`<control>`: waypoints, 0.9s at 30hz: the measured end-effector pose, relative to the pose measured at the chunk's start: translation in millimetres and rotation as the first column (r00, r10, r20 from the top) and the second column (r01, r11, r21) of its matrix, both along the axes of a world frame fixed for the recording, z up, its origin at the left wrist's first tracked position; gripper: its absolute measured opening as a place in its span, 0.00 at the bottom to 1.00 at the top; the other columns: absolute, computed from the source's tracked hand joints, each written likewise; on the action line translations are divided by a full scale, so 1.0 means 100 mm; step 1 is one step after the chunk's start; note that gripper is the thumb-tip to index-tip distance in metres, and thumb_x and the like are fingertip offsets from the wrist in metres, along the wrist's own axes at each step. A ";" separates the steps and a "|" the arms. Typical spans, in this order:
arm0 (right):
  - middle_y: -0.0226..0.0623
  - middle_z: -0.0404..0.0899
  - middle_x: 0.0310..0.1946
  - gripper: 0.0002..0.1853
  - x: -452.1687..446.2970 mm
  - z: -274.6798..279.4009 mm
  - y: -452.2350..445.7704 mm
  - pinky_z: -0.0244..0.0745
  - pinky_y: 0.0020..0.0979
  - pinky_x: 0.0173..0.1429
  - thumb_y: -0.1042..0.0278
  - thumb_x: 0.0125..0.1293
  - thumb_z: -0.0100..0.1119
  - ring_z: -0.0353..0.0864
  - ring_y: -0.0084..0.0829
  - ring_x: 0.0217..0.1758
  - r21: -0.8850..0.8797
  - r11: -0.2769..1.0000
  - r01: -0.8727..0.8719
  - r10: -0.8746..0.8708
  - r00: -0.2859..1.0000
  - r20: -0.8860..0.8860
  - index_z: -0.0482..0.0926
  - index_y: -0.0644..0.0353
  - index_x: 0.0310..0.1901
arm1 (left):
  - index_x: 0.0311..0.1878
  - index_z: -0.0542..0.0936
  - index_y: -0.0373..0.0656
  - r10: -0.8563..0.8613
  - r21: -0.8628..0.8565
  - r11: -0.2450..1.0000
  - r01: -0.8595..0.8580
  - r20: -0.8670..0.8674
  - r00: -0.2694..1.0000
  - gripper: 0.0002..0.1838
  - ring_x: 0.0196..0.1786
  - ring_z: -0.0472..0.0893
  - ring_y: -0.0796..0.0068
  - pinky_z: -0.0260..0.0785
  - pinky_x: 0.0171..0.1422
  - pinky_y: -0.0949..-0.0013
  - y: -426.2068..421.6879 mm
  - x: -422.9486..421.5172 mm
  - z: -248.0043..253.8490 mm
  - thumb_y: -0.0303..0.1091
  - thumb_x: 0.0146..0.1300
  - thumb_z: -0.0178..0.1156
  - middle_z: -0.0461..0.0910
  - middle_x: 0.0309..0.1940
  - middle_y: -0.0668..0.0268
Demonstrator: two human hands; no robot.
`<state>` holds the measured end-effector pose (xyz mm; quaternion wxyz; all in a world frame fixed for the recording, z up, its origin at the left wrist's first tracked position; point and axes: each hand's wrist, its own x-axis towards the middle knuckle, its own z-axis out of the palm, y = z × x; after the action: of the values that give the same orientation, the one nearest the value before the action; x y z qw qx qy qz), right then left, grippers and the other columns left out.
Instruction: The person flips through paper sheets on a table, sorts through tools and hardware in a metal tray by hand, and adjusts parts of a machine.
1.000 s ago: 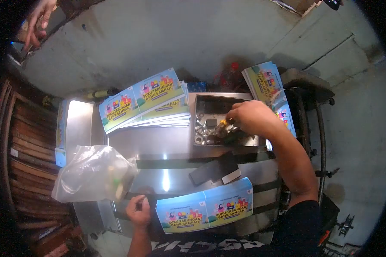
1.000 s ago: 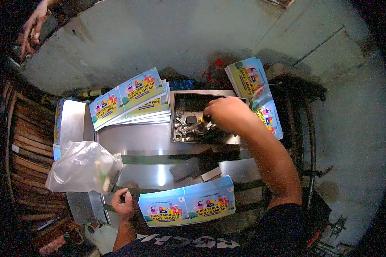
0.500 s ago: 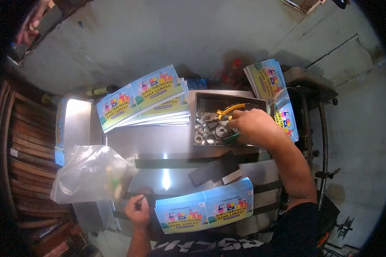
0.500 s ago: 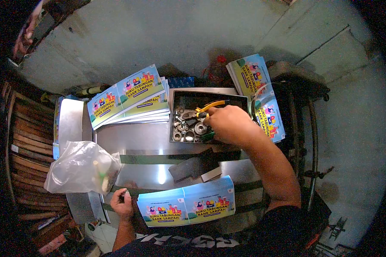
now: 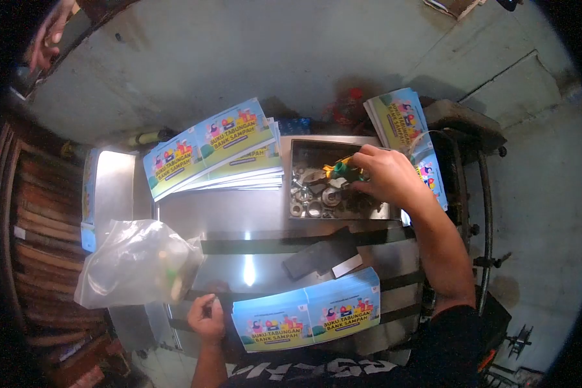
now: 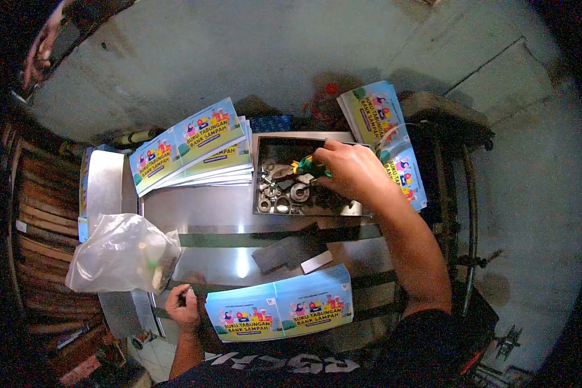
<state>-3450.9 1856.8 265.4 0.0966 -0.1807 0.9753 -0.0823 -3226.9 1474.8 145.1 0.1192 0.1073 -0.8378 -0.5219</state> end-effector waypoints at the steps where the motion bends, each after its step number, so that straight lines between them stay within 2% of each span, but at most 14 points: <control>1: 0.37 0.74 0.37 0.17 -0.01 -0.02 0.01 0.71 0.39 0.43 0.64 0.48 0.65 0.77 0.42 0.39 0.007 1.000 -0.017 0.017 1.000 0.005 0.76 0.56 0.41 | 0.35 0.77 0.34 -0.015 -0.054 0.998 0.012 -0.044 0.999 0.07 0.27 0.73 0.79 0.65 0.31 0.77 0.00 -0.01 -0.01 0.21 0.50 0.59 0.74 0.26 0.65; 6: 0.40 0.75 0.36 0.18 -0.06 0.00 0.14 0.73 0.42 0.42 0.62 0.47 0.65 0.77 0.45 0.39 -0.007 0.998 -0.056 0.055 0.998 -0.016 0.73 0.56 0.39 | 0.35 0.77 0.33 -0.007 -0.028 1.000 0.006 -0.033 0.999 0.07 0.26 0.72 0.79 0.65 0.31 0.77 -0.01 0.00 -0.04 0.22 0.51 0.58 0.75 0.26 0.64; 8: 0.40 0.75 0.37 0.18 -0.07 0.07 0.18 0.73 0.41 0.41 0.63 0.46 0.66 0.77 0.45 0.39 -0.062 0.998 0.016 -0.019 0.999 -0.047 0.73 0.57 0.37 | 0.35 0.77 0.33 -0.005 -0.043 0.999 0.003 -0.036 0.999 0.07 0.26 0.72 0.79 0.65 0.30 0.77 0.03 -0.02 0.01 0.22 0.51 0.57 0.75 0.26 0.64; 11: 0.41 0.74 0.35 0.21 0.00 0.12 0.12 0.73 0.41 0.41 0.62 0.44 0.68 0.77 0.44 0.39 0.031 0.999 -0.024 0.023 0.999 0.024 0.70 0.59 0.38 | 0.35 0.76 0.33 0.011 0.055 0.998 -0.010 -0.023 1.000 0.07 0.26 0.72 0.79 0.65 0.30 0.76 0.05 -0.04 0.00 0.22 0.50 0.57 0.75 0.26 0.64; 13: 0.42 0.73 0.34 0.26 0.07 0.08 0.04 0.74 0.42 0.37 0.61 0.42 0.69 0.78 0.44 0.36 0.120 0.986 -0.116 0.107 0.991 0.078 0.67 0.60 0.40 | 0.34 0.76 0.32 -0.021 -0.080 0.997 0.018 -0.035 0.999 0.07 0.25 0.71 0.79 0.64 0.29 0.77 -0.02 -0.01 -0.06 0.22 0.50 0.57 0.74 0.26 0.64; 17: 0.42 0.72 0.33 0.22 0.12 -0.17 0.03 0.74 0.42 0.34 0.64 0.44 0.66 0.78 0.45 0.32 0.178 0.982 -0.056 0.043 0.996 0.073 0.66 0.59 0.38 | 0.34 0.77 0.33 0.005 -0.026 1.000 -0.005 0.005 1.000 0.07 0.25 0.71 0.79 0.63 0.28 0.77 -0.01 -0.01 -0.05 0.22 0.51 0.57 0.73 0.26 0.65; 19: 0.42 0.71 0.32 0.19 0.08 -0.07 0.11 0.73 0.43 0.34 0.66 0.46 0.64 0.77 0.46 0.32 0.032 0.999 0.038 -0.037 0.999 -0.017 0.66 0.59 0.37 | 0.34 0.77 0.33 0.005 -0.092 0.996 -0.006 -0.009 1.000 0.07 0.26 0.70 0.79 0.64 0.30 0.77 0.02 -0.02 -0.03 0.23 0.51 0.57 0.72 0.25 0.66; 20: 0.41 0.72 0.35 0.20 0.05 -0.04 0.14 0.71 0.41 0.38 0.68 0.46 0.65 0.76 0.45 0.37 0.067 0.992 0.104 -0.105 0.994 0.008 0.67 0.59 0.38 | 0.34 0.77 0.33 0.003 -0.090 0.996 -0.004 -0.005 1.000 0.07 0.26 0.70 0.79 0.64 0.30 0.77 0.02 -0.01 -0.05 0.23 0.51 0.57 0.72 0.25 0.66; 23: 0.41 0.74 0.35 0.15 -0.05 -0.05 0.32 0.71 0.38 0.43 0.71 0.47 0.64 0.76 0.45 0.40 -0.053 0.989 0.141 -0.144 0.988 -0.047 0.71 0.58 0.36 | 0.35 0.77 0.33 0.003 -0.052 0.999 -0.003 0.007 1.000 0.07 0.27 0.71 0.79 0.64 0.31 0.76 -0.02 0.03 -0.10 0.23 0.51 0.57 0.72 0.26 0.66; 27: 0.40 0.74 0.34 0.15 -0.07 -0.10 0.34 0.71 0.39 0.45 0.71 0.45 0.65 0.76 0.44 0.39 -0.070 0.984 0.161 -0.163 0.986 -0.022 0.73 0.59 0.37 | 0.35 0.77 0.34 0.014 -0.023 1.000 -0.013 0.043 0.999 0.07 0.29 0.71 0.78 0.64 0.33 0.76 -0.01 0.02 -0.06 0.23 0.51 0.57 0.73 0.27 0.65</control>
<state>-3458.4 1890.3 255.4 0.0698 -0.1052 0.9847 -0.1205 -3225.2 1474.1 138.8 0.1056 0.1229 -0.8453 -0.5092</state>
